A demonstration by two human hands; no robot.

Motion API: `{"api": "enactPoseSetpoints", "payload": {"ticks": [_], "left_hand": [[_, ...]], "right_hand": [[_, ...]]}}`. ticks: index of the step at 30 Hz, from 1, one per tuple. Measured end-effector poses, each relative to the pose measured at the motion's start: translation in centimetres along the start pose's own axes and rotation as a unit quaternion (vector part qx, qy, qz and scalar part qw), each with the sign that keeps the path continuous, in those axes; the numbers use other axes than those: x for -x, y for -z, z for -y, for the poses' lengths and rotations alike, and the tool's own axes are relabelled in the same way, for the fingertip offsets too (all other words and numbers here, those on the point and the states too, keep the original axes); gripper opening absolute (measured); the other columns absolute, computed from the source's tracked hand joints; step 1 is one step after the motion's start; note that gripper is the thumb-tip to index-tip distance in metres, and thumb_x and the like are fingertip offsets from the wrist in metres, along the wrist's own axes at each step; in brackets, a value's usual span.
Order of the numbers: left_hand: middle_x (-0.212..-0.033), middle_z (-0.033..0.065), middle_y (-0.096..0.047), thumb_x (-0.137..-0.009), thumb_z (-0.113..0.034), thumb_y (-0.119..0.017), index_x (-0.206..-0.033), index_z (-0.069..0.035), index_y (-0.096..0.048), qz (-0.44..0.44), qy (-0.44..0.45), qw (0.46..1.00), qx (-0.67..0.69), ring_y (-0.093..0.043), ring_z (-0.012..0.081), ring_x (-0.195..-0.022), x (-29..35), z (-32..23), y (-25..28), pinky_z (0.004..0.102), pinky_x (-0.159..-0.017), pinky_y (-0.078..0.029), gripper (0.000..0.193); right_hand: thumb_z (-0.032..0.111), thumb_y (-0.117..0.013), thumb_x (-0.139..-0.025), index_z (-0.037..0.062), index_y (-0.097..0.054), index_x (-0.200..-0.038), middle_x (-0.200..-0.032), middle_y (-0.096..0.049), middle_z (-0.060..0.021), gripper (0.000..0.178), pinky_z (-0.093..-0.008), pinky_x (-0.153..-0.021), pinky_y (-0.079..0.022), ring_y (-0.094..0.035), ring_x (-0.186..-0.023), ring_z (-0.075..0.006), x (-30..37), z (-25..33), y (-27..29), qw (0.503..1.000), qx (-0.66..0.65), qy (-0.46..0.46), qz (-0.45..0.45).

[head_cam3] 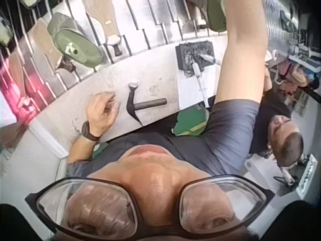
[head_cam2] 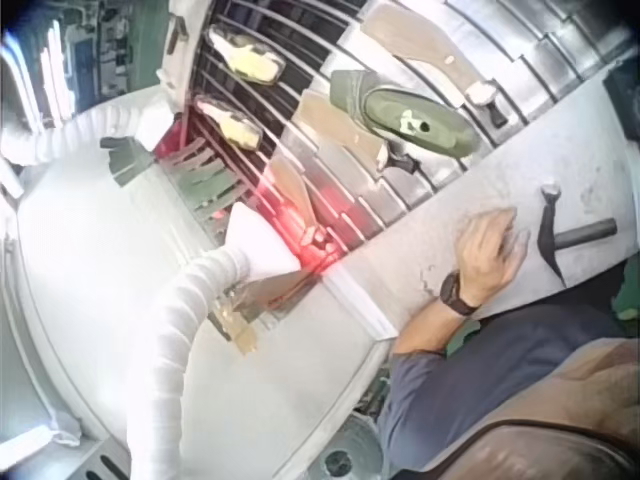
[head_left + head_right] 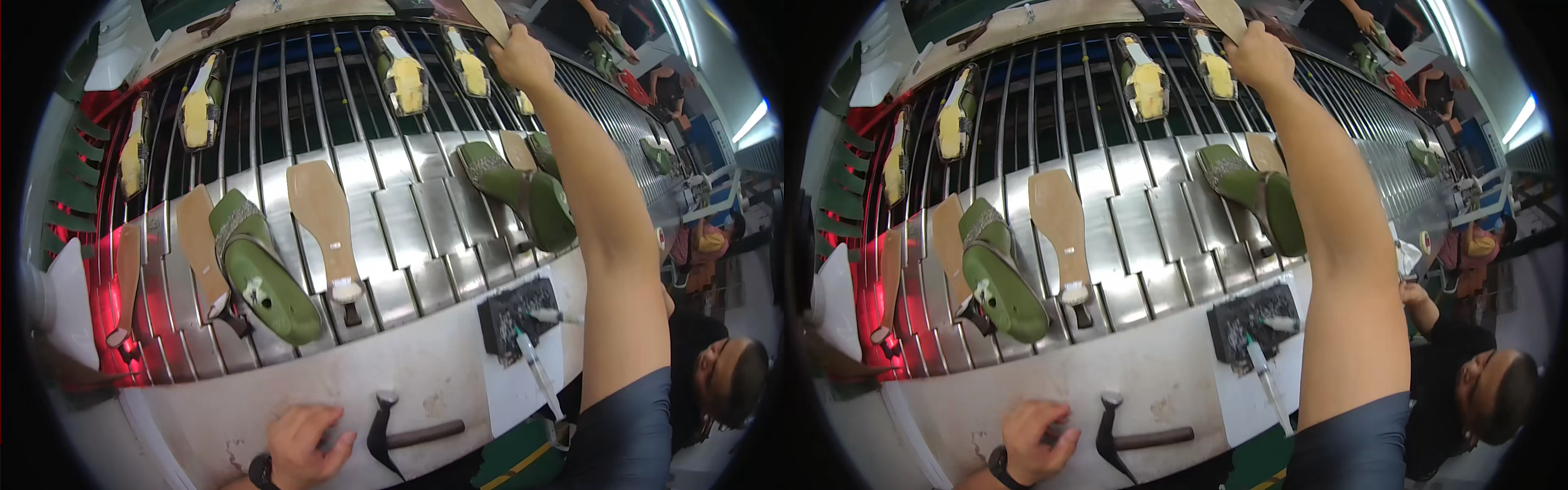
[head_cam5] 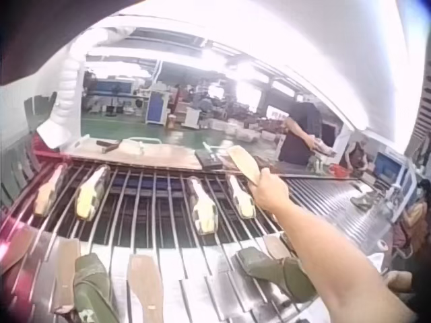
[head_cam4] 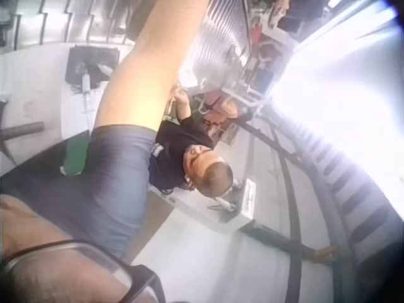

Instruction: The person takes a shoe upper and its corresponding sole from a conveyor belt, aligns them by hand, and then uses a hammer to strike around the edges of the sole to secure it. This process is repeated for multiple shoes throughout the video.

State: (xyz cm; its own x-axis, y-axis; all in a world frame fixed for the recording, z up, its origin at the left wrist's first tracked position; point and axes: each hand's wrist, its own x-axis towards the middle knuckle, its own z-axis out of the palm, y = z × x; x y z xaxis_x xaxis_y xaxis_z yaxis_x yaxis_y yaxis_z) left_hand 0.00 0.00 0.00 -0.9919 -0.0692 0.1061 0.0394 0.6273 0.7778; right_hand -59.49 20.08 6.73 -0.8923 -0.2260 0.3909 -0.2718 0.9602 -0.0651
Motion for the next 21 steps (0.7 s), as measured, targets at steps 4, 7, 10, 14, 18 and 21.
{"api": "enactPoseSetpoints", "payload": {"ticks": [4, 7, 10, 14, 18, 21], "left_hand": [[-0.091, 0.0120, -0.071, -0.074, -0.015, -0.084, -0.105, -0.003, -0.071, -0.019, -0.050, 0.999, 0.005, -0.068, 0.0300, -0.076, -3.3, 0.2, -0.1, 0.0392, -0.064, -0.054, 0.036], [-0.096, 0.0145, -0.071, -0.075, -0.013, -0.084, -0.111, -0.002, -0.070, -0.009, -0.036, 0.999, 0.015, -0.068, 0.0349, -0.082, -4.0, 0.1, -0.2, 0.0417, -0.072, -0.055, 0.040], [-0.096, 0.0149, -0.071, -0.074, -0.011, -0.084, -0.110, -0.002, -0.070, -0.014, -0.031, 0.999, 0.018, -0.068, 0.0345, -0.081, -4.2, 0.1, -0.1, 0.0406, -0.070, -0.055, 0.039], [-0.097, 0.0154, -0.071, -0.077, -0.010, -0.081, -0.108, -0.001, -0.071, -0.019, -0.030, 0.999, 0.018, -0.069, 0.0339, -0.082, -3.7, -0.4, -0.1, 0.0391, -0.070, -0.056, 0.034], [-0.088, 0.0100, -0.072, -0.074, -0.015, -0.084, -0.102, -0.003, -0.072, -0.071, -0.084, 0.994, -0.007, -0.068, 0.0265, -0.072, -2.8, 1.1, -1.0, 0.0361, -0.061, -0.055, 0.033], [-0.096, 0.0126, -0.071, -0.076, -0.009, -0.083, -0.115, -0.002, -0.069, -0.069, -0.024, 0.991, 0.115, -0.071, 0.0290, -0.080, -2.1, 0.7, -1.1, 0.0370, -0.068, -0.059, 0.041]], "right_hand": [[0.064, -0.074, -0.085, -0.0048, -0.053, -0.130, -0.125, -0.067, -0.0320, 0.085, -0.0501, -0.102, -0.052, -0.066, -0.119, -0.0447, -6.9, -2.2, -6.8, 0.992, 0.064, 0.024, 0.104], [0.061, -0.079, -0.082, -0.0041, -0.045, -0.137, -0.131, -0.063, -0.0332, 0.092, -0.0491, -0.105, -0.051, -0.064, -0.121, -0.0453, -7.7, -1.5, -11.5, 0.986, 0.075, -0.019, 0.149], [0.052, -0.079, -0.085, 0.0014, -0.044, -0.139, -0.132, -0.062, -0.0304, 0.082, -0.0497, -0.104, -0.052, -0.063, -0.123, -0.0449, -7.0, 0.7, -12.1, 0.989, 0.085, -0.044, 0.108], [0.046, -0.079, -0.086, 0.0041, -0.052, -0.135, -0.131, -0.063, -0.0279, 0.070, -0.0517, -0.101, -0.054, -0.063, -0.123, -0.0432, -4.8, 2.2, -6.8, 0.986, 0.133, -0.001, 0.105], [0.044, -0.074, -0.086, -0.0044, -0.057, -0.129, -0.119, -0.071, -0.0277, 0.067, -0.0489, -0.099, -0.054, -0.070, -0.113, -0.0414, 1.8, 3.9, 2.8, 0.991, 0.105, 0.014, 0.079], [0.046, -0.073, -0.085, -0.0062, -0.059, -0.127, -0.122, -0.070, -0.0290, 0.068, -0.0485, -0.098, -0.054, -0.070, -0.113, -0.0407, 8.4, 5.2, 11.1, 0.995, 0.042, -0.040, 0.076]]}}
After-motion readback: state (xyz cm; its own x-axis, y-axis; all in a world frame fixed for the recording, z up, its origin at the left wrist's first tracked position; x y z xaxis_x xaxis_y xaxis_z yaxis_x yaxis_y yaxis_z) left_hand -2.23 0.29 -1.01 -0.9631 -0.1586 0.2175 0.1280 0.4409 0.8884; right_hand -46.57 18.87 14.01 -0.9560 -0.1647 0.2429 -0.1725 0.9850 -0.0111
